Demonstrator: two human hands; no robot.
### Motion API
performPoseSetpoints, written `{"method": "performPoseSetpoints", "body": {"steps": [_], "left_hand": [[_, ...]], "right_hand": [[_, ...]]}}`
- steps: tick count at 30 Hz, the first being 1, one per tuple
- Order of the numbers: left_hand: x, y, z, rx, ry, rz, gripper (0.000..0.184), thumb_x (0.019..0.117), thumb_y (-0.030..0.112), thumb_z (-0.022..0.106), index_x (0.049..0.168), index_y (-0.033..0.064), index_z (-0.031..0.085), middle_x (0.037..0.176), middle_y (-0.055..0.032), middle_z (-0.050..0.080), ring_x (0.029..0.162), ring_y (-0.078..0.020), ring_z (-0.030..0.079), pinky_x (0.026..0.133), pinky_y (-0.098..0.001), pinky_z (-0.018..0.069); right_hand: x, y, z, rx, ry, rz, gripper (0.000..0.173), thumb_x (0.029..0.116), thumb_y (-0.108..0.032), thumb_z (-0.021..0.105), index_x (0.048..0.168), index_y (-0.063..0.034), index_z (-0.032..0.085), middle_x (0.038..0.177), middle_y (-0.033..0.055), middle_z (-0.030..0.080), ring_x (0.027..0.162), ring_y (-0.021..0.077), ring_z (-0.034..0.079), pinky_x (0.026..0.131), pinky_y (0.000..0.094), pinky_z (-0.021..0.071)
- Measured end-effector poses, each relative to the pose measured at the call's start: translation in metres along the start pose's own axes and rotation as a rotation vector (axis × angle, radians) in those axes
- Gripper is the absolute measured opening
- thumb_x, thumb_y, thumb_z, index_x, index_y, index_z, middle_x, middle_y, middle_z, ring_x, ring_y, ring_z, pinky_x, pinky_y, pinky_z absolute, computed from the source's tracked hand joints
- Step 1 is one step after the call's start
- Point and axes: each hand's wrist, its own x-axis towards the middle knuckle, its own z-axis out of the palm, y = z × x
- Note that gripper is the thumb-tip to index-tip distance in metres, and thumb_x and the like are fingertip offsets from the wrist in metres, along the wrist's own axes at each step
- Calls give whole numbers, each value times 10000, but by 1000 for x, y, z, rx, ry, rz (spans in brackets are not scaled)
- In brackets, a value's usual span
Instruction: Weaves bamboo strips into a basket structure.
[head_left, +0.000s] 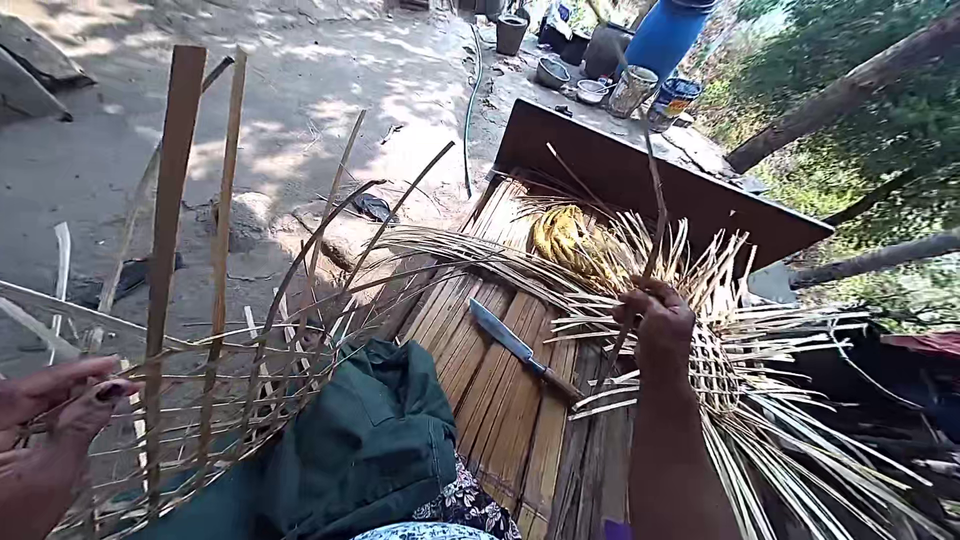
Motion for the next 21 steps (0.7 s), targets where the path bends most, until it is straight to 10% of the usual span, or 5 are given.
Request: {"method": "performPoseSetpoints", "body": {"steps": [11, 21], "left_hand": [[10, 5, 0, 151, 34, 2, 442, 1017, 325, 588, 1221, -62, 647, 1070, -205, 696, 926, -162, 690, 885, -340, 567], [21, 35, 7, 187, 57, -65, 237, 987, 143, 674, 1209, 60, 690, 1079, -97, 732, 937, -187, 726, 886, -464, 600]], "right_hand": [[-9, -130, 14, 155, -280, -496, 316, 987, -95, 524, 1255, -100, 691, 839, -81, 707, 559, 1, 560, 480, 152, 459], [-16, -158, 19, -356, -1100, -860, 263, 958, -177, 595, 1155, -89, 746, 875, -13, 689, 682, 0, 593, 601, 169, 504]]}}
